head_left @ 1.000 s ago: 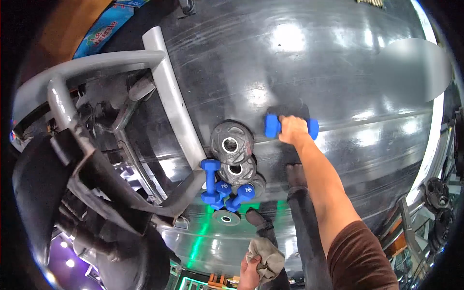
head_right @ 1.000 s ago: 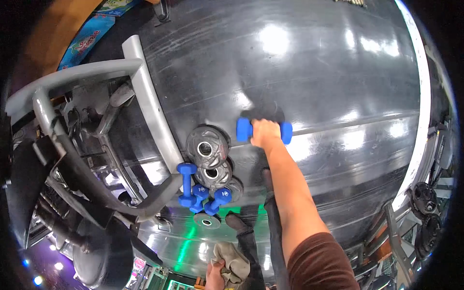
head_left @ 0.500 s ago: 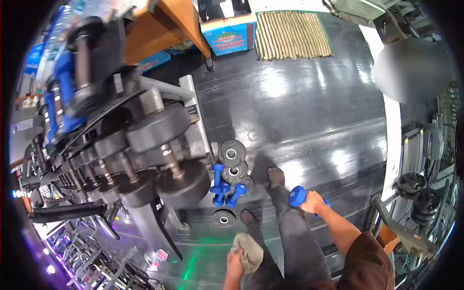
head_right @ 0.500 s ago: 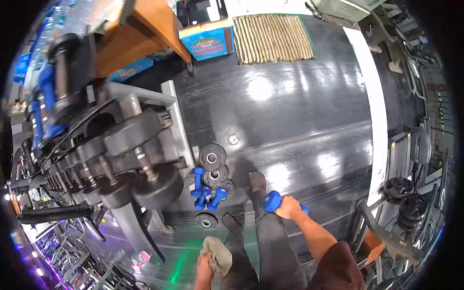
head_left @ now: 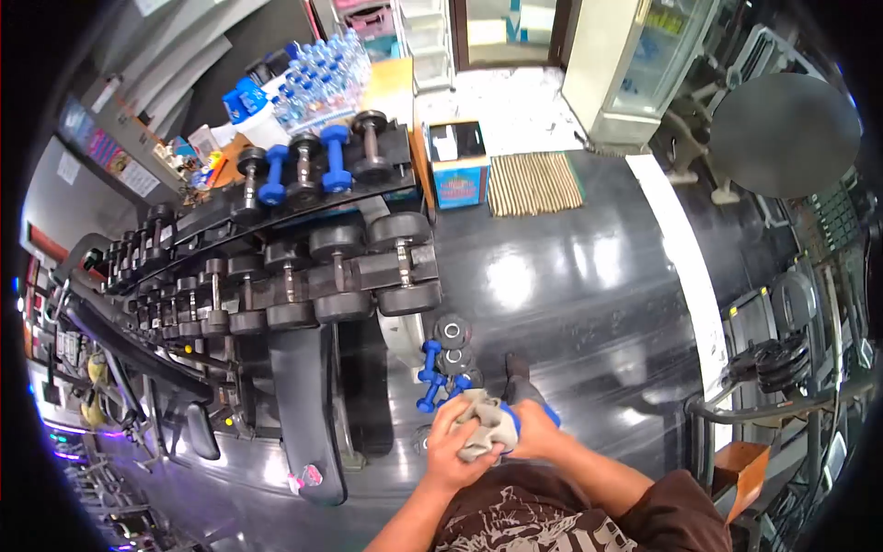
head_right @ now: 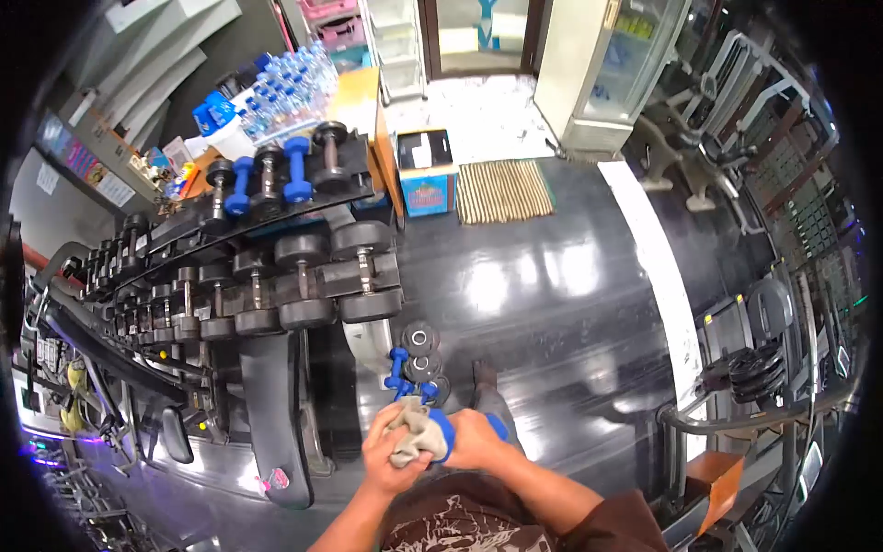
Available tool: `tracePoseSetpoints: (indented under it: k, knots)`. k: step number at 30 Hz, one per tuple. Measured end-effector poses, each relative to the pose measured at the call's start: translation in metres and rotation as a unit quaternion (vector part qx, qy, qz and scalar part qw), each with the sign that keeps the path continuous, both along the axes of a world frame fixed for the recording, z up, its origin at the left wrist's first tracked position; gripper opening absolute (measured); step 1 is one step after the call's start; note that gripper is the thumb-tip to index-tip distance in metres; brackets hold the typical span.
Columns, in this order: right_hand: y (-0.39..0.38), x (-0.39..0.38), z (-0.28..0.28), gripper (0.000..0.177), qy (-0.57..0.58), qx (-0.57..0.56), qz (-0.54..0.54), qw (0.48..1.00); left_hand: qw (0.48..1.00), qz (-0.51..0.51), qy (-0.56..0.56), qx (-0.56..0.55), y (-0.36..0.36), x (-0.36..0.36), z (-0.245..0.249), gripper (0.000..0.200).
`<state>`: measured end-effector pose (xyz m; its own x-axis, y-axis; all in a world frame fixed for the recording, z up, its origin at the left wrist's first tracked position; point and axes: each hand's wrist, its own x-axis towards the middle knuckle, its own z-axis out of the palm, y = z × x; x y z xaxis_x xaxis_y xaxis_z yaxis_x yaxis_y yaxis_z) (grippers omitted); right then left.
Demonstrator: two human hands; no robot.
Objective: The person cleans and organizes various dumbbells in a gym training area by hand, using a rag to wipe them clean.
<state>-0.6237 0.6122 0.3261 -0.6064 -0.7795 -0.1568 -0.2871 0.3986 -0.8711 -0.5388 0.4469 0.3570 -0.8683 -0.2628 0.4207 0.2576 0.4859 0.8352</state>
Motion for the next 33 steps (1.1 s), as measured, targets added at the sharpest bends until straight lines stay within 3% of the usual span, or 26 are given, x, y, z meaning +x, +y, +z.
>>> tracePoseSetpoints:
  k: [2, 5, 7, 10, 12, 14, 16, 18, 20, 21, 25, 30, 33]
  knots:
    - [-0.011, 0.039, 0.026, 0.035, 0.045, -0.042, -0.019, 0.998, 1.000, -0.014, 0.011, -0.015, -0.007, 0.041, 0.032, 0.042]
    - [-0.023, 0.075, 0.061, 0.032, 0.103, -0.050, -0.013, 0.993, 0.996, 0.002, -0.053, 0.071, -0.012, 0.071, 0.073, 0.032]
    - [-0.022, 0.094, 0.075, 0.032, 0.064, -0.042, -0.022, 0.997, 0.989, 0.018, -0.094, 0.110, -0.014, 0.081, 0.095, 0.025]
    - [-0.016, 0.117, 0.082, 0.033, 0.075, -0.030, -0.012, 0.997, 0.970, 0.105, -0.153, 0.159, -0.029, 0.088, 0.088, 0.026]
    - [-0.018, 0.121, 0.098, 0.035, 0.106, -0.069, 0.007, 0.992, 0.945, 0.146, -0.068, 0.286, -0.031, 0.097, 0.098, 0.027]
    - [-0.017, 0.124, 0.095, 0.038, 0.110, -0.049, 0.013, 0.993, 0.943, 0.092, 0.006, 0.320, -0.028, 0.121, 0.116, 0.028]
    - [-0.017, 0.125, 0.107, 0.038, 0.088, 0.016, 0.014, 0.996, 0.985, -0.045, 0.095, 0.135, -0.021, 0.131, 0.135, 0.033]
    - [-0.014, 0.114, 0.078, 0.038, 0.197, -0.130, 0.067, 0.969, 0.984, -0.126, 0.072, -0.106, -0.005, 0.129, 0.165, 0.041]
    - [-0.016, 0.111, 0.074, 0.040, 0.210, -0.168, 0.062, 0.961, 0.986, -0.075, 0.115, -0.095, -0.001, 0.124, 0.148, 0.040]
    - [-0.017, 0.110, 0.091, 0.042, 0.208, -0.189, 0.059, 0.958, 0.990, -0.062, 0.117, -0.058, 0.000, 0.125, 0.144, 0.038]
    - [-0.011, 0.101, 0.111, 0.038, 0.242, 0.017, 0.079, 0.967, 0.994, 0.010, 0.102, 0.036, -0.006, 0.116, 0.135, 0.028]
    - [-0.009, 0.087, 0.139, 0.039, 0.187, -0.046, 0.121, 0.974, 0.966, 0.162, -0.032, 0.198, -0.040, 0.085, 0.089, 0.019]
    - [-0.009, 0.077, 0.127, 0.039, 0.148, -0.070, 0.137, 0.977, 0.918, 0.193, 0.010, 0.348, -0.037, 0.101, 0.099, 0.023]
